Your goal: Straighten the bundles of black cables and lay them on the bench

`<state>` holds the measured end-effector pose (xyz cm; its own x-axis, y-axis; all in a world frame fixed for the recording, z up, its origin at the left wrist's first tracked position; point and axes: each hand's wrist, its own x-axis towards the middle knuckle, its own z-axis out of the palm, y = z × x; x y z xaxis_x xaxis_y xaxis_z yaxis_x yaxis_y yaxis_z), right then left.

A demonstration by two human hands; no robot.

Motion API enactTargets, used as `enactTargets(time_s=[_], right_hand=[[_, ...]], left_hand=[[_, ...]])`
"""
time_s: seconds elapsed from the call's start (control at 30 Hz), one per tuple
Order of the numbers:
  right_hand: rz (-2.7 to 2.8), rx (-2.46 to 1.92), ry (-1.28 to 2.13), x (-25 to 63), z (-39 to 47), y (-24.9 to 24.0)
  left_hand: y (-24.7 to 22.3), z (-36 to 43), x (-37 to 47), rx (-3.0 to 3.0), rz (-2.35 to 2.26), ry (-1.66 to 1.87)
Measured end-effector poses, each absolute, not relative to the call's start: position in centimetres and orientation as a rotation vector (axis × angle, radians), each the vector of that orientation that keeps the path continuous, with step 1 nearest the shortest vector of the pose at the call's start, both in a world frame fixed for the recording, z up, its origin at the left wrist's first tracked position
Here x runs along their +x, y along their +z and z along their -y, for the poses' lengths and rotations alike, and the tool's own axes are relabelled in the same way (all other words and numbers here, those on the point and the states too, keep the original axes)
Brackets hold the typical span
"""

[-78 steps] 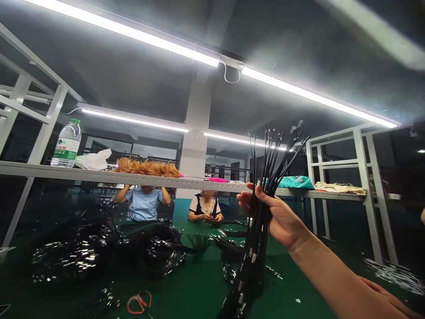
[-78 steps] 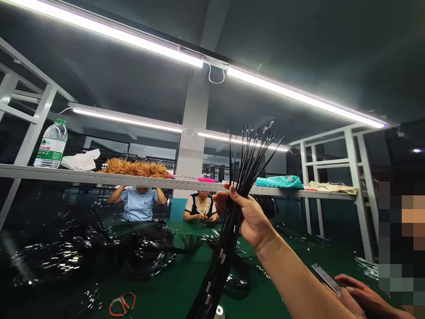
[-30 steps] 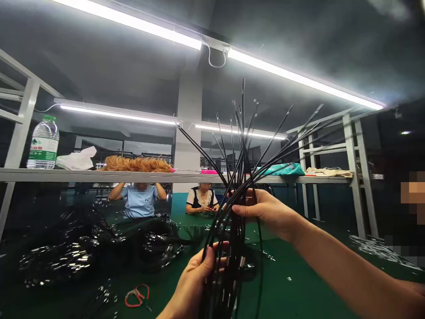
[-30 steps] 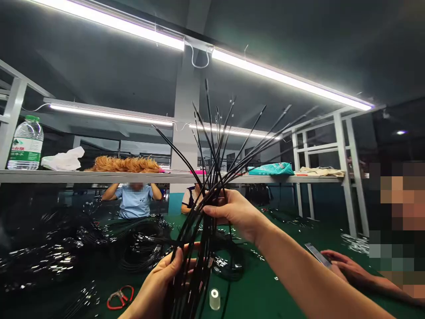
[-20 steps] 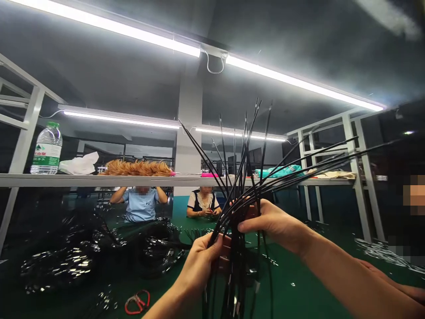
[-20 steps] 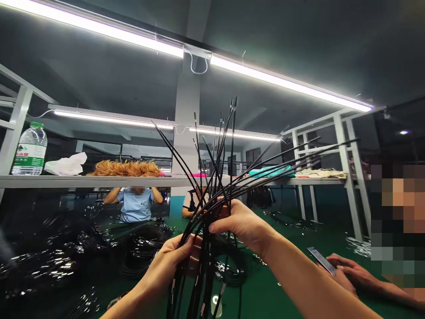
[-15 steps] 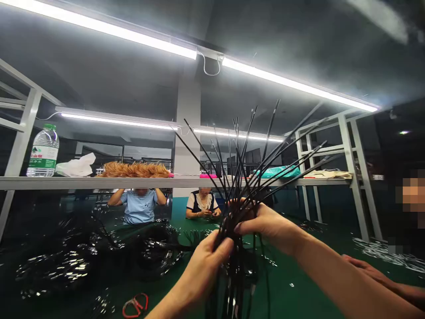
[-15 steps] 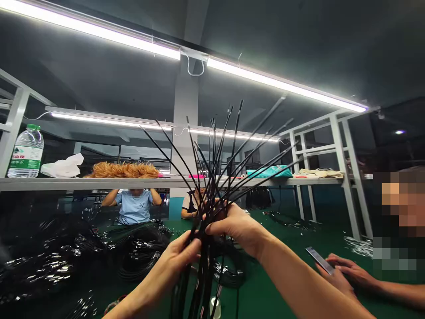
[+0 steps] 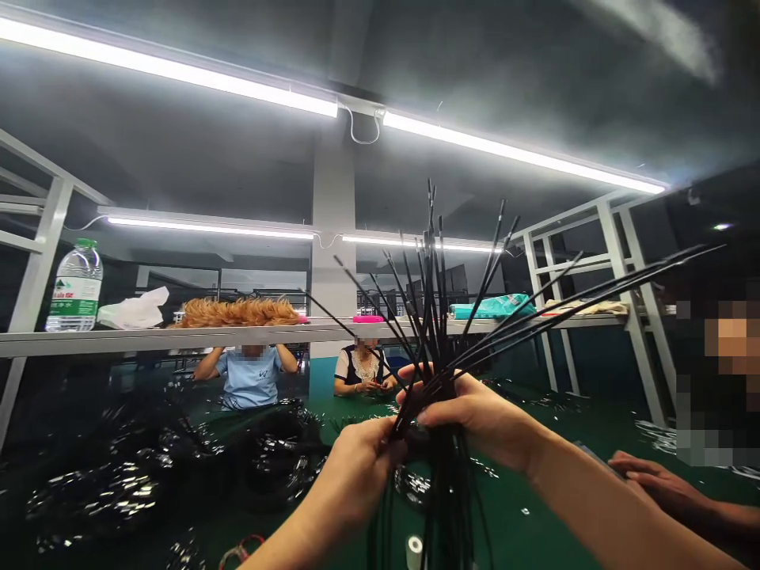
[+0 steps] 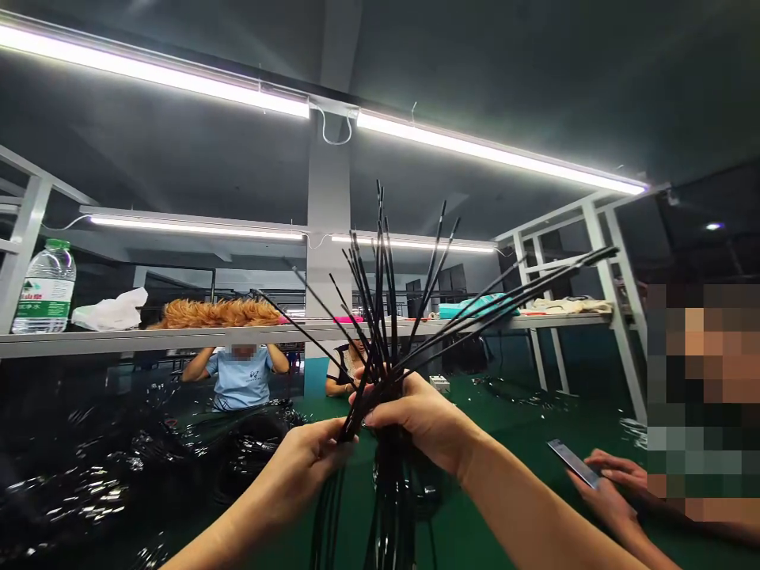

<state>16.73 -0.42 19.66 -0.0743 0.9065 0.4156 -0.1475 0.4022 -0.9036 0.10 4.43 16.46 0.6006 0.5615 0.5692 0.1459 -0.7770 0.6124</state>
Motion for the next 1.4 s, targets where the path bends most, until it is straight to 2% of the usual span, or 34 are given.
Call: enactTargets(time_s=[0.1,0.33,0.53,0.73,1.2,1.4], right_hand=[[1.38,-0.776,0.964,17.0,0.4,19.3],[1.326,-0.783,0.954,16.9,0.3,18.7],[1.309,-0.839,0.918,16.1,0.2,19.1],[1.281,-0.835,0.938,15.7,0.1,19.1],[1.431,-0.929,0.907,14.6,0.2,20.3],[1.323,-0.866,0.945,15.4,-0.2,20.3]], left_hand=[[16.7,-4.3,-0.4,2.427,-0.637,1.087],[16.5,-4.4,-0.8,1.901,-0.408,1.029],[16.8,-4.3,-0.9,2.061,-0.423,1.01],[17.2,-4.2,-1.4,1.944,-0.386,0.899],[16.9,-4.8,-0.7,1.941,-0.471,0.979],[17.1,-5.2,-2.0,2.047,-0.582,0.797]])
